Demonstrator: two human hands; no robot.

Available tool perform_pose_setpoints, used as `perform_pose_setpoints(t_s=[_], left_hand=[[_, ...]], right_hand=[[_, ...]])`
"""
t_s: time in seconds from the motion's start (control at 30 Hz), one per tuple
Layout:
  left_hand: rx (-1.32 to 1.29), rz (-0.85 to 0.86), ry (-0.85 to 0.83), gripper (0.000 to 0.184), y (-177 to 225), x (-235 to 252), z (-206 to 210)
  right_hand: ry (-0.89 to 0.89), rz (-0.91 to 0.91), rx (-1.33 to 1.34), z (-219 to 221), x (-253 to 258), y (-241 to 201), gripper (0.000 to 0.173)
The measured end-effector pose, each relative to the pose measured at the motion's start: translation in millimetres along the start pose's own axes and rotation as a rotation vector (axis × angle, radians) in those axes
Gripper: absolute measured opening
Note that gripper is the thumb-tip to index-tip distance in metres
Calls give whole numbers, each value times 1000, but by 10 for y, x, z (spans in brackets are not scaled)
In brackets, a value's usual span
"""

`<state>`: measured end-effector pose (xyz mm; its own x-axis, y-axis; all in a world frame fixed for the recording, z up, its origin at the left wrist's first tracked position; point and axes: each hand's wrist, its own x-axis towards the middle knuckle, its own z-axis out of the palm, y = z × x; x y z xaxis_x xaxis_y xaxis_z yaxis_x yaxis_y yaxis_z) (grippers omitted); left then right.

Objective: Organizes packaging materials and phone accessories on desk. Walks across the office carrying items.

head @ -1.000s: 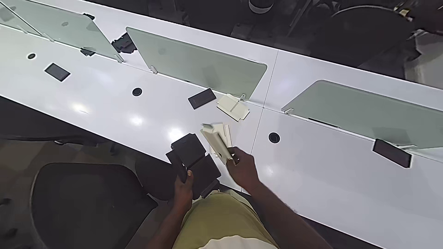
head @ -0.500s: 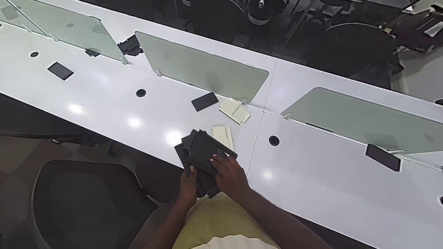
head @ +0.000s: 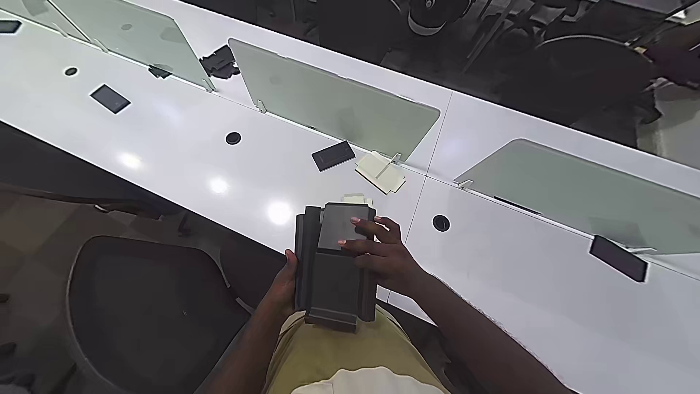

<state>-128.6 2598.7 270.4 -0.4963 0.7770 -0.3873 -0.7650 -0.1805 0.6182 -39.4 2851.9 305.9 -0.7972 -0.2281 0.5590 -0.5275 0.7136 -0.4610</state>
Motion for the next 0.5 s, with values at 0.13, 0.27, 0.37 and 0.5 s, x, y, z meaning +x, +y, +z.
perform_pose_setpoints(t_s=[0.13, 0.27, 0.37, 0.5], left_hand=[[52, 90, -34, 61, -86, -69, -84], [112, 125, -37, 38, -69, -104, -87], [136, 125, 16, 37, -43, -200, -107], [208, 163, 213, 43, -66, -283, -62]], right_hand=[[-75, 39, -26, 154, -19, -68, 19], [-116, 148, -3, 239, -107, -61, 34], [134, 406, 247, 333, -224, 54, 44], [155, 933, 842, 385, -215, -15, 71]])
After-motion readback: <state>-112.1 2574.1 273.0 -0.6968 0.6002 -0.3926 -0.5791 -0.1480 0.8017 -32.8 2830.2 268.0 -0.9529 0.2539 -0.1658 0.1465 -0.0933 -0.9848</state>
